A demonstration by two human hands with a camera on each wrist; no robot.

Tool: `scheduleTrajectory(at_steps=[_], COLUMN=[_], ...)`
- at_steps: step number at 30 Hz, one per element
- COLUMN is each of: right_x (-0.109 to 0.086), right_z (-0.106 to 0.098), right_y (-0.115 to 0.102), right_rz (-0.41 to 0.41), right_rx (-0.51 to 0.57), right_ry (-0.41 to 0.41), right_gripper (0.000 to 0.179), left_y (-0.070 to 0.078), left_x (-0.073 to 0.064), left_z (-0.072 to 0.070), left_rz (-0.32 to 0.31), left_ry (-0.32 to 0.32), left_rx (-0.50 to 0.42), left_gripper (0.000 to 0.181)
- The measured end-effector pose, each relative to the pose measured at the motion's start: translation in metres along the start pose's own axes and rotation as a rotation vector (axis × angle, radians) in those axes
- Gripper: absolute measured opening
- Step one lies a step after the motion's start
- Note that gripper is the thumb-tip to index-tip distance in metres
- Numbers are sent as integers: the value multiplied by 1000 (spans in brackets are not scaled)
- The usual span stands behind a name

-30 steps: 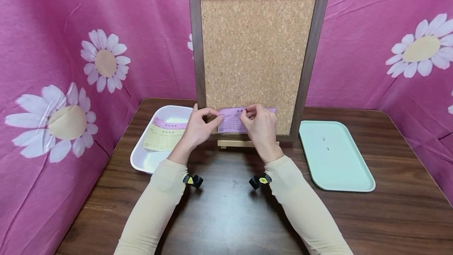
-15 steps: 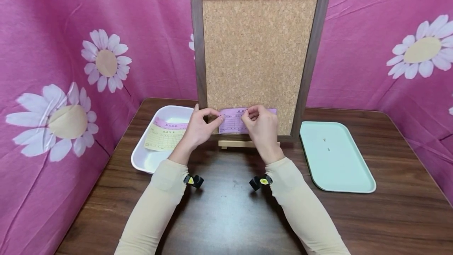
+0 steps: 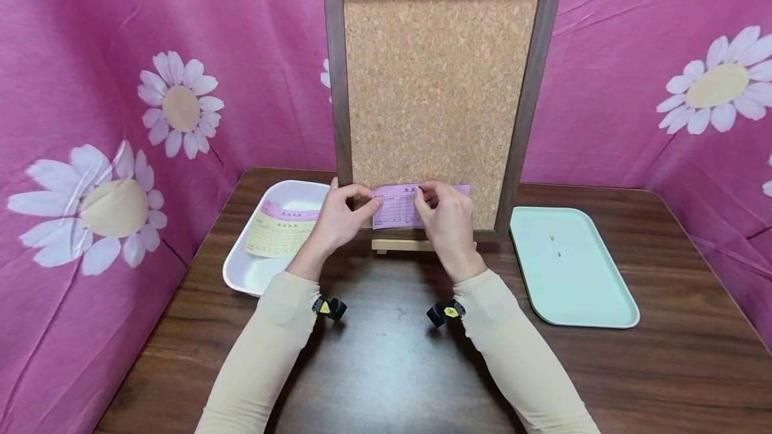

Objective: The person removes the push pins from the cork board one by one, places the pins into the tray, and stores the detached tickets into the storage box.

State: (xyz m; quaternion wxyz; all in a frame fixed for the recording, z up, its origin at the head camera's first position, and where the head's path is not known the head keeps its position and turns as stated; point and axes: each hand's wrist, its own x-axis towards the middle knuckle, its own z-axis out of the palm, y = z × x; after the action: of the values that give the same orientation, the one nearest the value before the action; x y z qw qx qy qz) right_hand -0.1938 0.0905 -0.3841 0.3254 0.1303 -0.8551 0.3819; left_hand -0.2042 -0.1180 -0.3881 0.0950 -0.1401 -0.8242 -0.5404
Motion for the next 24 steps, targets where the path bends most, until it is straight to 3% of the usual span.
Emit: scheduleTrajectory(at_steps=[24], right_x=[6], right_z=[-1], right_y=[-7], right_rz=[61], right_rx=[-67], right_ry=[-32], right_gripper=[12], left_y=[-1], left_x=[0], left_z=[0], left_rz=[13], left_ry=[-5], left_rx=[7], left_gripper=[11])
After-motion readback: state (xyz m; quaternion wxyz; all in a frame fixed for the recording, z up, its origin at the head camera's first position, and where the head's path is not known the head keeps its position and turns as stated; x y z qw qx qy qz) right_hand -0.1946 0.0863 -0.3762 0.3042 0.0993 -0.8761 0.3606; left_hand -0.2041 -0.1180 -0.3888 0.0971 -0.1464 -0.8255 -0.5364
